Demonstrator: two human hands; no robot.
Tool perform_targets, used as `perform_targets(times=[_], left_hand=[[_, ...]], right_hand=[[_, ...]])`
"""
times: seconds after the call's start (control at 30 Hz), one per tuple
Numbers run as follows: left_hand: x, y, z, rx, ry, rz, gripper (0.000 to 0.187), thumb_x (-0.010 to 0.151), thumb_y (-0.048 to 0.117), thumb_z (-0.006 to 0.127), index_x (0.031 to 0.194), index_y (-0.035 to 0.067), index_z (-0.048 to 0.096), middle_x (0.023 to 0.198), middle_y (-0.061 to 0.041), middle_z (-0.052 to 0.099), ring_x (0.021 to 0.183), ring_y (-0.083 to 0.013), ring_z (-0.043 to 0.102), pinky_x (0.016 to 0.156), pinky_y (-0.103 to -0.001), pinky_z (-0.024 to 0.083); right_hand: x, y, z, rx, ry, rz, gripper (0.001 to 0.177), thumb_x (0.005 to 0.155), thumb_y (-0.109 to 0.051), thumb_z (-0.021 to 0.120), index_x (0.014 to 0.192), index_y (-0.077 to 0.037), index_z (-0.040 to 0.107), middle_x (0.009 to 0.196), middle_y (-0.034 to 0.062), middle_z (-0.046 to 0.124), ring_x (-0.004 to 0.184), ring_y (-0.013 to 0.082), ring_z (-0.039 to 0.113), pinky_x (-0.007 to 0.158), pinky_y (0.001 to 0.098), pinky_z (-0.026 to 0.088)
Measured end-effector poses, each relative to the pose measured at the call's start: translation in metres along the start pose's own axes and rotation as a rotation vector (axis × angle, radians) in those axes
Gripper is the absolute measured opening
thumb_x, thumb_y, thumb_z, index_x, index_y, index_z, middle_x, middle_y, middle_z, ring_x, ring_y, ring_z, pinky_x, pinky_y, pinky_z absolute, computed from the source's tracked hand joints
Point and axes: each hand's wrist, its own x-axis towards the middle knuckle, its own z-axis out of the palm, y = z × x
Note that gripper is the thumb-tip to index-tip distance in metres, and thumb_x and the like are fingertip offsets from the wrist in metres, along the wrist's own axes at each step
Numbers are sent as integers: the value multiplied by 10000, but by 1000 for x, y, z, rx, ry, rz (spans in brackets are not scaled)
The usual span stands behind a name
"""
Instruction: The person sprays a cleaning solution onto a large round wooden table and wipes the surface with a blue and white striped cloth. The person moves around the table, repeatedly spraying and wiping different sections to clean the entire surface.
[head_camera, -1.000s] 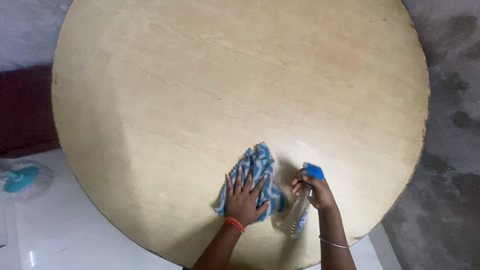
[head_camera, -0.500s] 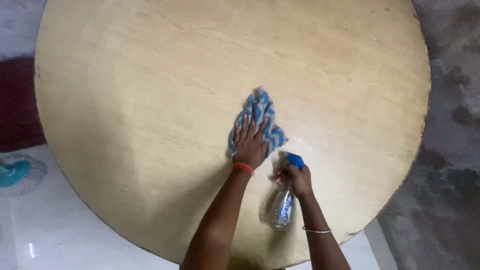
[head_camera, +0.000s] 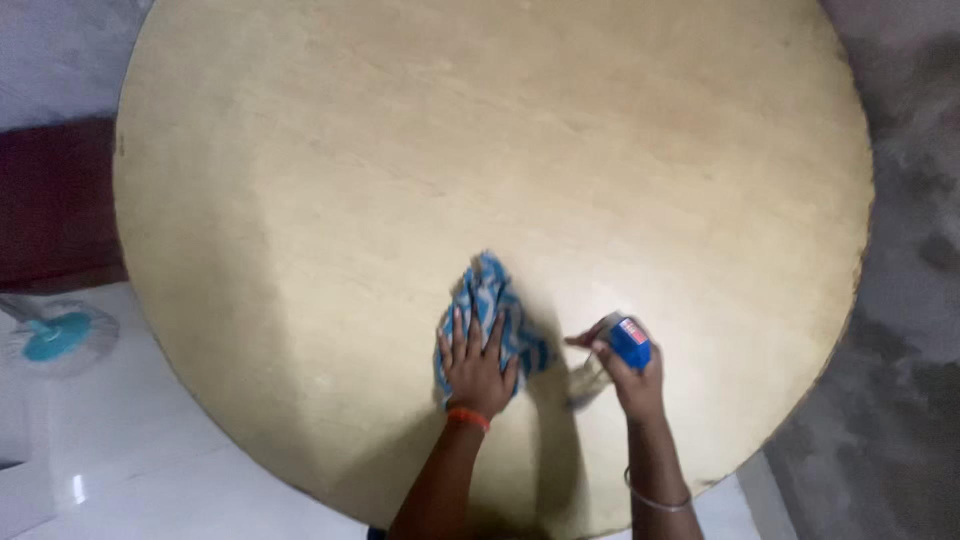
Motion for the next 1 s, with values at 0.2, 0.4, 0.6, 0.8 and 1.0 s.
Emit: perform_targets(times=[0.2,0.4,0.6,0.8,1.0], left_hand=[[62,3,-9,37,14,-44,769,890,520,572,1574,234,370,1656,-194,222,1536,-429,68,1187,-645,-73],[87,7,0,52,1,5,784,890,530,574,1575,216,360,1665,-226,262,1543,-437,97,1211,-616,-38],[-63,13,6,-68,-247,226,706,899,477,597,1537,207,465,1619,-227,303,1516,-454,153,1188,-643,6],[-16,27,36,28,-50,138,612,970,428,555,1537,216,466,1691,-155,306,1586,-377,167,1268,-575,27],[121,43,37,11,-163,61,697,989,438,494,1635,260,301,1691,-145,223,1612,-365,110,1301,-536,17]], right_hand=[[5,-7,24,-94,259,-169,251,921,24,659,1150,38,559,920,168,726,850,237,732,782,343,601],[-18,25,22,-392,250,-366,191,935,-36,660,1097,54,613,853,178,719,738,212,711,725,322,599],[-36,37,13,-179,306,-514,239,1000,-173,679,1109,12,573,898,177,709,717,183,690,657,300,590],[-45,30,17,-276,320,-435,265,1008,-165,663,1134,51,575,907,205,705,738,213,688,696,350,584],[-42,34,19,-176,333,-450,286,1007,-155,681,1158,56,560,899,193,693,778,227,684,775,369,597]])
